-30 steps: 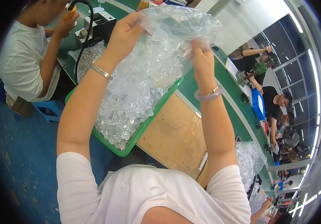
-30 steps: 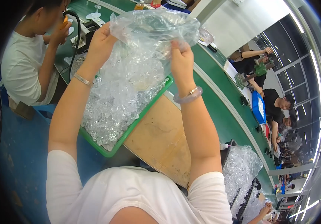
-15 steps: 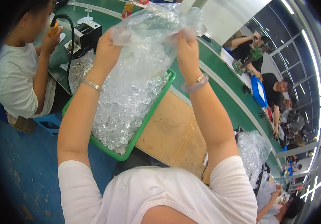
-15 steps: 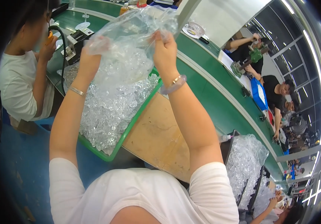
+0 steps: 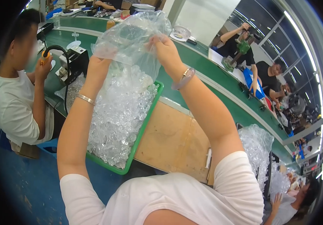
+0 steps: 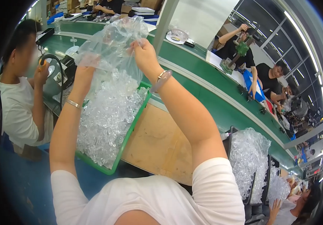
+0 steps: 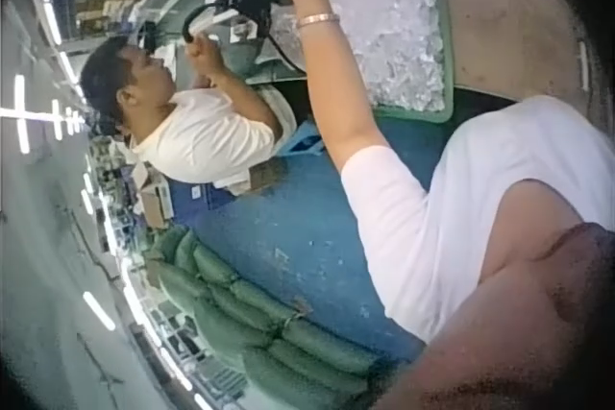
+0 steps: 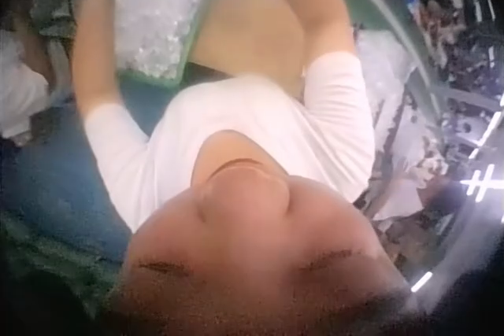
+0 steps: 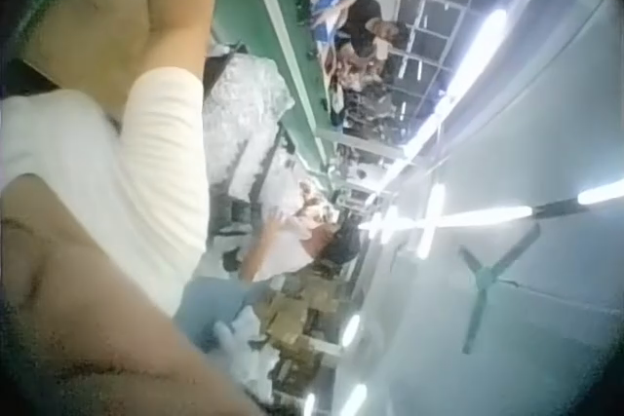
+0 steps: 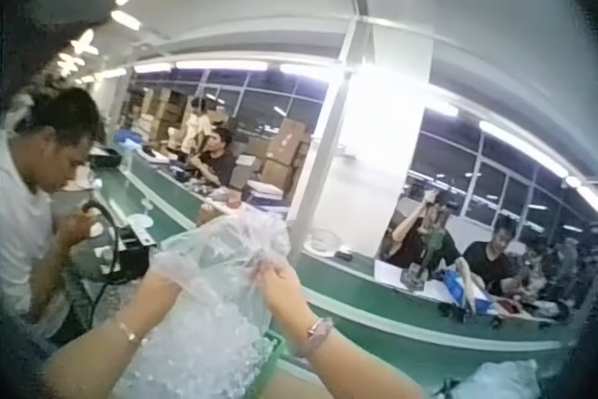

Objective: Packaging small clear plastic components into bags on an assembly line.

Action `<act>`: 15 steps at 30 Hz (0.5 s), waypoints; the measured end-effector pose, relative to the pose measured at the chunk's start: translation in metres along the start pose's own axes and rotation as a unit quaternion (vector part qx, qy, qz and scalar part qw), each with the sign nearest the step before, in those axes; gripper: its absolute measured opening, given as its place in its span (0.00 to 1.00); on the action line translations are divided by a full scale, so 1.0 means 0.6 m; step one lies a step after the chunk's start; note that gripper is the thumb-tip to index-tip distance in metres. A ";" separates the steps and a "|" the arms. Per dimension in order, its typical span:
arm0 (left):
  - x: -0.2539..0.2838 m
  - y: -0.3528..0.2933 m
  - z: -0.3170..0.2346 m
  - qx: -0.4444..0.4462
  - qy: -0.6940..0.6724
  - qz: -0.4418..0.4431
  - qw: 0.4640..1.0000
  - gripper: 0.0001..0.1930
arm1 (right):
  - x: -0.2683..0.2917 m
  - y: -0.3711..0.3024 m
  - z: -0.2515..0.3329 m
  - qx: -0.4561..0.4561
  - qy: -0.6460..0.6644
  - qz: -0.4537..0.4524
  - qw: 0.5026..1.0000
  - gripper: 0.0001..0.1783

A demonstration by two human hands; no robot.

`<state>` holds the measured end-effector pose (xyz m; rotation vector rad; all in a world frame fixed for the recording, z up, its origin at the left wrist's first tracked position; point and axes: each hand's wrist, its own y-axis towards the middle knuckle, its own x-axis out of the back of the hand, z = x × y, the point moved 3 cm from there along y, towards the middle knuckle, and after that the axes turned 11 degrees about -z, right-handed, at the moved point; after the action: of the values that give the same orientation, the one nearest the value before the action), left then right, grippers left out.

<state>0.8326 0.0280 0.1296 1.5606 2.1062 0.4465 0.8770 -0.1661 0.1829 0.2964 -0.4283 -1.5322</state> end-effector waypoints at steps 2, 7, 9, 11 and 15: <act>0.002 -0.001 0.005 0.018 0.002 0.014 1.000 0.10 | 0.008 -0.012 0.007 0.015 0.046 -0.008 0.999 0.09; 0.015 0.002 0.006 0.050 0.032 0.016 0.998 0.15 | 0.018 -0.011 0.009 0.021 0.036 -0.002 0.999 0.08; 0.021 -0.002 0.025 0.023 -0.016 0.011 1.000 0.15 | 0.020 -0.015 0.026 0.149 0.053 0.011 0.987 0.07; 0.015 -0.014 0.034 0.003 -0.074 0.018 0.997 0.16 | 0.018 -0.020 0.018 0.121 0.063 0.003 0.991 0.09; 0.010 -0.019 -0.046 -0.117 0.367 -0.077 0.920 0.08 | 0.005 -0.023 0.041 0.181 0.031 0.034 0.983 0.10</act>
<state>0.8069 0.0312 0.1457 1.1713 2.5483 1.3385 0.8537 -0.1675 0.1988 0.6041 -0.6623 -1.3711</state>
